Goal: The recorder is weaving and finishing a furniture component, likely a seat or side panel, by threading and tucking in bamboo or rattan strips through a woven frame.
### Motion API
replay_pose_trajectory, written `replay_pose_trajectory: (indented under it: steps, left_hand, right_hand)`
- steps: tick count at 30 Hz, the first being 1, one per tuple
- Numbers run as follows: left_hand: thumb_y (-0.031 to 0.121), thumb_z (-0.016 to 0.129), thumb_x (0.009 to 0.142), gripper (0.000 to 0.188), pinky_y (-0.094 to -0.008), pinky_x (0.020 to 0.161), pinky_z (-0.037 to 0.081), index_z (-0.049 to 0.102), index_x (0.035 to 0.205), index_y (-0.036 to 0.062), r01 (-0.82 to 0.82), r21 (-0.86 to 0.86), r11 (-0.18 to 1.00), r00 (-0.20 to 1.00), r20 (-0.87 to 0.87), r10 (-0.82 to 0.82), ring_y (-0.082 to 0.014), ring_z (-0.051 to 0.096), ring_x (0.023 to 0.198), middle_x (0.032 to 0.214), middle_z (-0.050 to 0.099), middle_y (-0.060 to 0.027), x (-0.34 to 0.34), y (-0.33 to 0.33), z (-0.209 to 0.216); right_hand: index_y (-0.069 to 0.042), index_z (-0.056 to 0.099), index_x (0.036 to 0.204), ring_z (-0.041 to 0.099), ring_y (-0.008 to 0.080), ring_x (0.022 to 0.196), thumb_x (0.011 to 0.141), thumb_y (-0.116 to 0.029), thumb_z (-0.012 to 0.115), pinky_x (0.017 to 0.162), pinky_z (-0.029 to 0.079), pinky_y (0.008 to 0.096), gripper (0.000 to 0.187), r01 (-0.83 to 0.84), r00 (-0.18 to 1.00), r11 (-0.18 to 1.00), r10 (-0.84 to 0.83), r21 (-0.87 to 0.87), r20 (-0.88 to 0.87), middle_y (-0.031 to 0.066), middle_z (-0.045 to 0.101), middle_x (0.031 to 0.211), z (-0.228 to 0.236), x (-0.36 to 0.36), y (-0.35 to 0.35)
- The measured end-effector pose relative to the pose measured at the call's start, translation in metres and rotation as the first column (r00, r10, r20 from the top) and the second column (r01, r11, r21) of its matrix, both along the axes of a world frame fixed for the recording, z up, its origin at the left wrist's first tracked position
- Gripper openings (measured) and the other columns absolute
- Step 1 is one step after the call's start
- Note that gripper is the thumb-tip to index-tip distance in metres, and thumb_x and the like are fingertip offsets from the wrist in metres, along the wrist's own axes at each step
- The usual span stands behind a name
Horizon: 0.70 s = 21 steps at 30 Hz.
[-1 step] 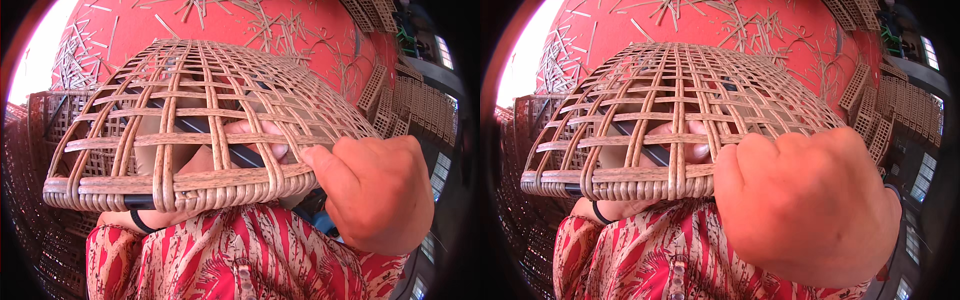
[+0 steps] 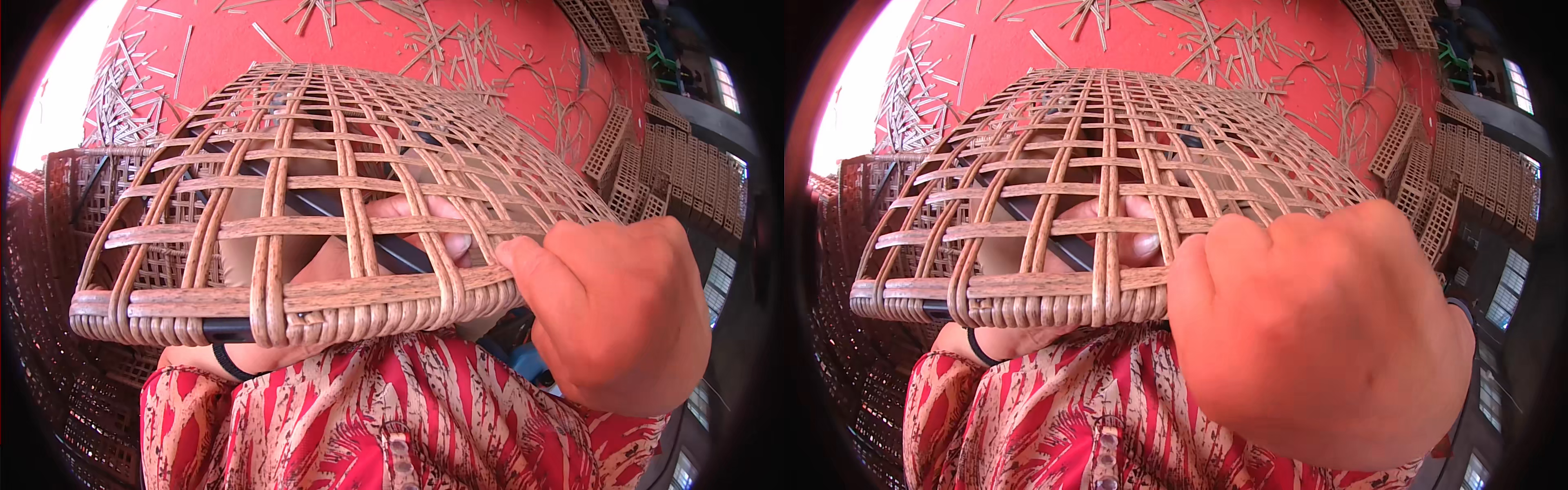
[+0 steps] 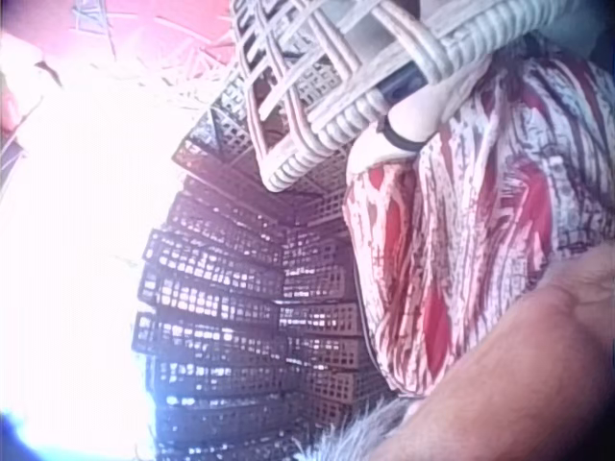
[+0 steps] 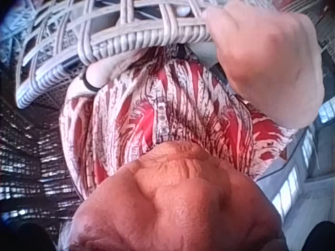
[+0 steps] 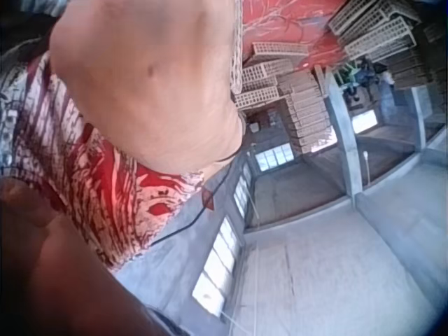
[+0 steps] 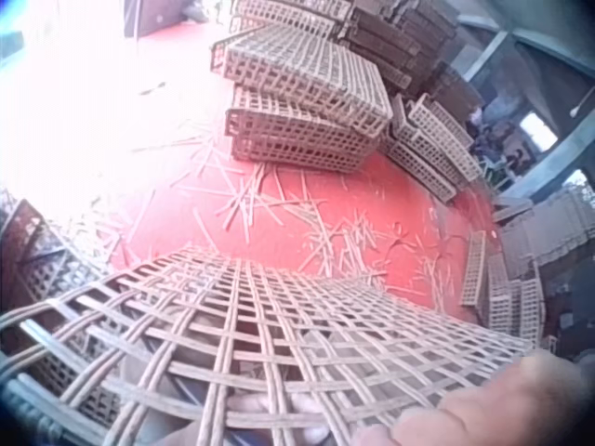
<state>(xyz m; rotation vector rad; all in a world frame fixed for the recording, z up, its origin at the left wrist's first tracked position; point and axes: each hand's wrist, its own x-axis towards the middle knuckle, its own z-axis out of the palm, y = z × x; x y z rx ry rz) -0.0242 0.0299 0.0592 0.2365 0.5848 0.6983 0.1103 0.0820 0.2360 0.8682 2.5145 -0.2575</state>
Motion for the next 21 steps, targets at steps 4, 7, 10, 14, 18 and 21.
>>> replay_pose_trajectory:
  steps: [4, 7, 10, 14, 18, 21]
  left_hand:
    - [0.011, 0.069, 0.086, 0.029, -0.0419, 0.090, 0.054, 0.059, 0.111, -0.0015, -0.182, -0.402, 0.897, 0.644, 0.641, 0.418, -0.0265, 0.064, 0.099, 0.104, 0.064, -0.0182, 0.033, -0.022, -0.045]
    - [0.012, 0.069, 0.086, 0.030, -0.0423, 0.092, 0.053, 0.059, 0.111, -0.0018, -0.246, -0.350, 0.904, 0.658, 0.625, 0.421, -0.0271, 0.064, 0.100, 0.105, 0.064, -0.0189, 0.039, -0.029, -0.051]
    - [0.012, 0.068, 0.087, 0.029, -0.0442, 0.092, 0.054, 0.059, 0.112, 0.0000, -0.239, -0.265, 0.934, 0.737, 0.577, 0.353, -0.0264, 0.064, 0.100, 0.105, 0.064, -0.0196, 0.035, -0.021, -0.044]
    - [0.013, 0.066, 0.088, 0.030, -0.0428, 0.092, 0.053, 0.058, 0.114, 0.0003, -0.277, -0.185, 0.943, 0.850, 0.410, 0.330, -0.0255, 0.064, 0.101, 0.106, 0.064, -0.0180, 0.007, -0.021, -0.036]
    - [0.014, 0.065, 0.090, 0.031, -0.0414, 0.092, 0.052, 0.057, 0.116, 0.0006, -0.192, -0.140, 0.971, 0.857, 0.459, 0.235, -0.0247, 0.063, 0.101, 0.107, 0.063, -0.0163, 0.039, -0.011, -0.040]
    - [0.014, 0.064, 0.091, 0.031, -0.0404, 0.092, 0.051, 0.056, 0.118, 0.0008, -0.220, -0.069, 0.973, 0.926, 0.298, 0.230, -0.0240, 0.062, 0.102, 0.108, 0.063, -0.0151, 0.008, -0.012, -0.025]
  right_hand:
    - [-0.001, 0.065, 0.088, 0.049, 0.0208, 0.048, 0.053, -0.005, 0.065, 0.043, 0.029, 0.0369, 0.035, 0.092, 0.976, 0.995, -0.083, 0.037, -0.201, 0.0021, 0.045, 0.061, -0.004, -0.016, 0.005]
    - [-0.003, 0.063, 0.086, 0.050, 0.0218, 0.050, 0.054, -0.005, 0.064, 0.046, 0.030, 0.0377, 0.032, -0.039, 0.996, 0.993, 0.048, -0.113, 0.076, 0.0017, 0.046, 0.062, 0.006, -0.015, 0.020]
    - [-0.004, 0.062, 0.084, 0.051, 0.0244, 0.051, 0.053, -0.004, 0.063, 0.048, 0.032, 0.0378, 0.030, -0.072, 0.985, 0.985, 0.096, -0.158, 0.144, 0.0033, 0.049, 0.064, 0.004, -0.015, 0.025]
    - [-0.003, 0.062, 0.086, 0.053, 0.0269, 0.053, 0.054, -0.003, 0.062, 0.046, 0.034, 0.0384, 0.031, 0.014, 0.992, 0.975, -0.042, -0.220, -0.122, 0.0058, 0.052, 0.065, -0.015, 0.002, 0.021]
    - [-0.002, 0.062, 0.088, 0.053, 0.0275, 0.053, 0.054, -0.002, 0.062, 0.045, 0.036, 0.0397, 0.033, 0.123, 0.992, 0.959, -0.114, -0.254, 0.050, 0.0063, 0.051, 0.063, -0.005, 0.014, 0.023]
    - [-0.002, 0.062, 0.086, 0.052, 0.0280, 0.053, 0.054, -0.002, 0.063, 0.046, 0.036, 0.0392, 0.031, 0.014, 1.000, 0.977, -0.014, -0.214, 0.003, 0.0066, 0.050, 0.062, -0.004, 0.006, 0.030]
